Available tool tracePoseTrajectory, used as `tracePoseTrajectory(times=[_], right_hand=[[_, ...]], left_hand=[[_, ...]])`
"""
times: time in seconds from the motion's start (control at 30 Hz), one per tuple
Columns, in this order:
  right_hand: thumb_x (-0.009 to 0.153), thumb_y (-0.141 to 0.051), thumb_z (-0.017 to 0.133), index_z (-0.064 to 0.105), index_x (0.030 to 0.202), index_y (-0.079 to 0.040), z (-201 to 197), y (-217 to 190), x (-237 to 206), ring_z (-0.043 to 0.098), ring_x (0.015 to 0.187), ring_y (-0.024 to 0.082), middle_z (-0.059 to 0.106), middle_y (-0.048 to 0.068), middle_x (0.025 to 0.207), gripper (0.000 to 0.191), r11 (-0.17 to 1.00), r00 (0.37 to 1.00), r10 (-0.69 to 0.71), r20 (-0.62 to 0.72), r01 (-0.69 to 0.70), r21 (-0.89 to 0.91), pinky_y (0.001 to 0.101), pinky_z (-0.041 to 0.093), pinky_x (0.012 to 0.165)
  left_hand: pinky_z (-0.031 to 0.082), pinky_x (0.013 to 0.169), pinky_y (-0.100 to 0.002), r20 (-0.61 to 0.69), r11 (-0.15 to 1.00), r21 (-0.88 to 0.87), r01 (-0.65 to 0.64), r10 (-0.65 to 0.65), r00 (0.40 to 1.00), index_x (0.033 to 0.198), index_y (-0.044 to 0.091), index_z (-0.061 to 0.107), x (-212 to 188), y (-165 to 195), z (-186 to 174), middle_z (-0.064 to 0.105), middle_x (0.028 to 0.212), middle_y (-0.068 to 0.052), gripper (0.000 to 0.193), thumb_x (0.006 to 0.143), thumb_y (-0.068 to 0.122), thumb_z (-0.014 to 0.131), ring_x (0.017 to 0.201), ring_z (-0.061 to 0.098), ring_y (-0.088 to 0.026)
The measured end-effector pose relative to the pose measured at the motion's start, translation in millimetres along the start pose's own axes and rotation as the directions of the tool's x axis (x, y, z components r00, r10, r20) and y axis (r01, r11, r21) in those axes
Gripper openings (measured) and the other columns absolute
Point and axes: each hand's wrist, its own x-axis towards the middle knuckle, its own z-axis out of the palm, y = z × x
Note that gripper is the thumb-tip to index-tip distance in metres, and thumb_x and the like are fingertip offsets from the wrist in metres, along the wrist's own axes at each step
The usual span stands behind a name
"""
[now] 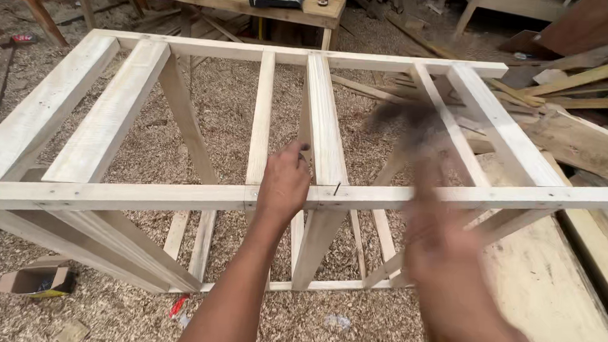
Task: The person hammers nails into a light-colored wooden frame using a claw hammer. They hold each nail with the left hand and strike with the right, working along the top edge of the frame in a workshop setting.
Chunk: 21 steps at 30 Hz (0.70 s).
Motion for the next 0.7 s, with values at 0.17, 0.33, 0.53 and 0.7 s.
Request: tracePoseTrajectory(times=[0.17, 0.33, 0.53, 0.7], right_hand=[[0.108, -0.022, 0.054, 0.036, 0.163, -0.049, -15.0, 19.2, 3.5, 0.055, 0.071, 0.023, 0.062, 0.02, 0.094, 0.064, 0.879, 0.866, 0.385, 0.318, -0.45, 0.16, 0.0433, 0.05, 0.056], [0.109, -0.02, 0.045, 0.028, 0.167, -0.02, -46.1, -13.3, 4.9, 0.061, 0.059, 0.019, 0.061, 0.011, 0.075, 0.061, 0.962, 0.98, -0.105, -0.167, 0.143, 0.231, 0.0351, 0.052, 0.05], [0.097, -0.027, 0.06, 0.04, 0.163, -0.034, 16.4, 11.7, 6.7, 0.073, 0.072, 0.021, 0.075, 0.011, 0.097, 0.07, 0.94, 0.943, -0.332, 0.036, 0.327, 0.102, 0.0378, 0.06, 0.071], [0.101, -0.027, 0.054, 0.028, 0.167, -0.039, -41.0, 9.7, 33.0, 0.06, 0.056, 0.022, 0.066, 0.018, 0.079, 0.072, 0.994, 0.999, 0.031, 0.007, -0.032, 0.101, 0.0417, 0.057, 0.052]], left_hand=[[0.047, 0.104, -0.047, 0.02, 0.997, 0.078, -0.009, 0.007, 1.0, 0.127, 0.001, 0.063, 1.7, -0.4, 0.5, 0.067, 0.122, -0.023, 0.035, 0.097, 0.013, 0.05, 0.115, 0.063, -0.038], [0.053, 0.101, -0.047, 0.023, 0.998, 0.049, 0.036, -0.037, 0.999, 0.128, 0.002, 0.064, 6.1, -3.8, 5.5, 0.067, 0.125, -0.022, 0.036, 0.099, 0.009, 0.043, 0.11, 0.069, -0.037], [0.054, 0.101, -0.049, 0.015, 0.99, 0.125, -0.067, 0.066, 0.998, 0.129, 0.001, 0.065, 6.7, -8.1, 10.6, 0.069, 0.122, -0.026, 0.037, 0.097, 0.005, 0.045, 0.112, 0.07, -0.037], [0.05, 0.101, -0.049, -0.022, 0.997, 0.08, -0.023, 0.024, 0.999, 0.127, 0.001, 0.064, 13.2, -9.1, 6.9, 0.065, 0.126, -0.024, 0.038, 0.094, 0.006, 0.047, 0.112, 0.065, -0.042]])
